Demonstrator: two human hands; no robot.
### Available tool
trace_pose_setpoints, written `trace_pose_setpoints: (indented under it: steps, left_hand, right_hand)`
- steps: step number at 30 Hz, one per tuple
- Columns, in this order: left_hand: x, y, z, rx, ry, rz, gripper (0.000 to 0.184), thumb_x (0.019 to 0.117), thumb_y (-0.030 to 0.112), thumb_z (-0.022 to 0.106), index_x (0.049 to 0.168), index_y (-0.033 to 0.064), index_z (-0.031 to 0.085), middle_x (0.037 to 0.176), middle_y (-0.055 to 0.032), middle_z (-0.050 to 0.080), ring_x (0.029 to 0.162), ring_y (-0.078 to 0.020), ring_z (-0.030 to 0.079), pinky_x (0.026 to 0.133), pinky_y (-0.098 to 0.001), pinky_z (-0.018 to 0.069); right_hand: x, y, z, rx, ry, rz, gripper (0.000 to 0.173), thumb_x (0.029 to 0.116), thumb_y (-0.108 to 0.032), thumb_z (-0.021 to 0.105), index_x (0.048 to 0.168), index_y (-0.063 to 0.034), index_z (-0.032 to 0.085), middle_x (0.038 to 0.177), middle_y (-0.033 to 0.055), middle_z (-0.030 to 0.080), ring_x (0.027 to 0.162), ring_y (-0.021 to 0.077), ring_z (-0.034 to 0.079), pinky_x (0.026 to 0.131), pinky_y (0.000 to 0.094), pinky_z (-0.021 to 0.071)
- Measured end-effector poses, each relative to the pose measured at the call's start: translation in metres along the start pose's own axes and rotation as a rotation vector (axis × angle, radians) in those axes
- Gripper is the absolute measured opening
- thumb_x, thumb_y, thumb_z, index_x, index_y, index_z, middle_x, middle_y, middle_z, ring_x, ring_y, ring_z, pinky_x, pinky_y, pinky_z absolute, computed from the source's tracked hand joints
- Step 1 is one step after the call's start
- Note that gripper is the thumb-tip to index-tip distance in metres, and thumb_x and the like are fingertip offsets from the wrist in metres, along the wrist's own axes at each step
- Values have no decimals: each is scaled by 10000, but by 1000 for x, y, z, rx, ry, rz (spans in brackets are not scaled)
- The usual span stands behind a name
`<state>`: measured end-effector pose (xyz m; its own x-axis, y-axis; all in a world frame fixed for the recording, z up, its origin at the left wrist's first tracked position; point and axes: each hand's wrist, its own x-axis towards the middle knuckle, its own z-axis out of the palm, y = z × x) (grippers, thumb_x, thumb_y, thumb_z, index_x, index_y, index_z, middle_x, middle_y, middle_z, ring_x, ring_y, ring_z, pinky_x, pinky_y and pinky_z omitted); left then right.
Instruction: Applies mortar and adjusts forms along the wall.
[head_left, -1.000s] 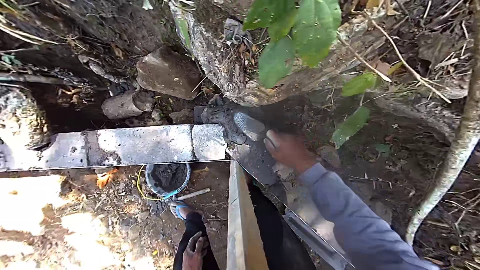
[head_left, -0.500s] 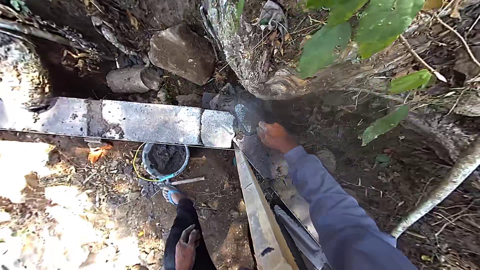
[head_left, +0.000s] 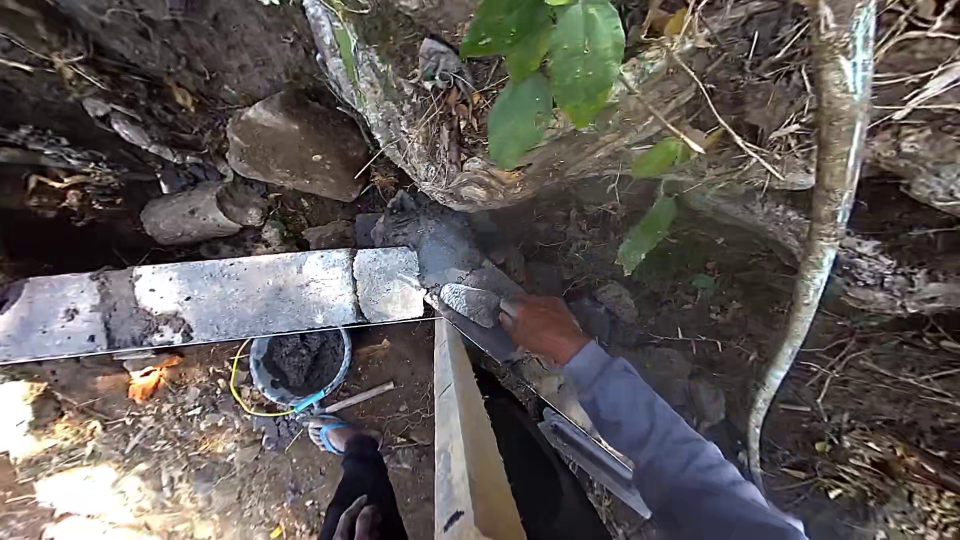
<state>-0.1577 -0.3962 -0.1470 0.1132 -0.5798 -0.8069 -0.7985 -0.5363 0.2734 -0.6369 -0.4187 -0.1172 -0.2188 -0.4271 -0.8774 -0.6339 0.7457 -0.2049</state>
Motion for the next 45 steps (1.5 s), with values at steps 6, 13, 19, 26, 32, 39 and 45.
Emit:
trace_pose_setpoints:
  steps: [6, 13, 19, 26, 32, 39, 45]
  left_hand:
    - [15, -17, -24, 256, 166, 66, 413, 1029, 209, 536, 1349, -46, 597, 1331, -261, 626, 1294, -391, 571, 1132, -566, 398]
    - [14, -37, -17, 318, 226, 59, 438, 1012, 225, 559, 1382, -7, 591, 1439, -296, 527, 1369, -477, 472, 1139, -657, 332]
    - [10, -54, -2, 289, 252, 101, 463, 983, 274, 555, 1357, 7, 615, 1433, -269, 547, 1373, -456, 482, 1133, -643, 346]
    - [6, -64, -2, 186, 265, 65, 441, 987, 267, 548, 1338, 14, 631, 1417, -240, 574, 1347, -436, 516, 1111, -635, 375]
    - [22, -72, -11, 72, 275, 68, 449, 1000, 271, 521, 1338, -5, 626, 1370, -243, 607, 1315, -419, 551, 1111, -607, 389]
    - [59, -68, -26, -111, 152, 25, 399, 1025, 198, 570, 1373, 6, 602, 1342, -204, 638, 1269, -340, 605, 1108, -531, 451]
    - [100, -88, -52, -324, 5, -40, 388, 1044, 196, 564, 1381, 2, 583, 1271, -210, 668, 1177, -326, 650, 1046, -546, 484]
  right_hand:
    - [35, 23, 19, 327, 218, 107, 432, 1111, -389, 391, 1222, -48, 633, 1102, 234, 690, 1111, 404, 660, 958, 607, 497]
    - [44, -26, 27, 77, 160, 26, 437, 1114, -376, 384, 1249, -28, 612, 1085, 243, 696, 1101, 410, 672, 956, 588, 509]
    - [52, -12, 30, 19, 177, -115, 448, 1099, -408, 425, 1187, -32, 652, 1042, 238, 703, 1045, 409, 686, 933, 608, 518]
    - [23, 25, 47, 16, 194, 63, 481, 1103, -399, 404, 1214, -15, 671, 1115, 250, 698, 1095, 410, 665, 969, 622, 485]
    - [-96, 47, 105, -43, 108, 289, 427, 1103, -234, 425, 1363, 58, 597, 1313, 298, 635, 1235, 420, 617, 1089, 568, 445]
    - [-50, -75, 189, -101, -232, 53, 499, 1054, -429, 528, 1387, -61, 588, 1160, 221, 702, 1116, 385, 672, 998, 599, 500]
    - [20, -217, 235, -213, -145, -47, 511, 1100, -419, 387, 1498, -127, 517, 1323, 178, 669, 1226, 352, 646, 1045, 566, 497]
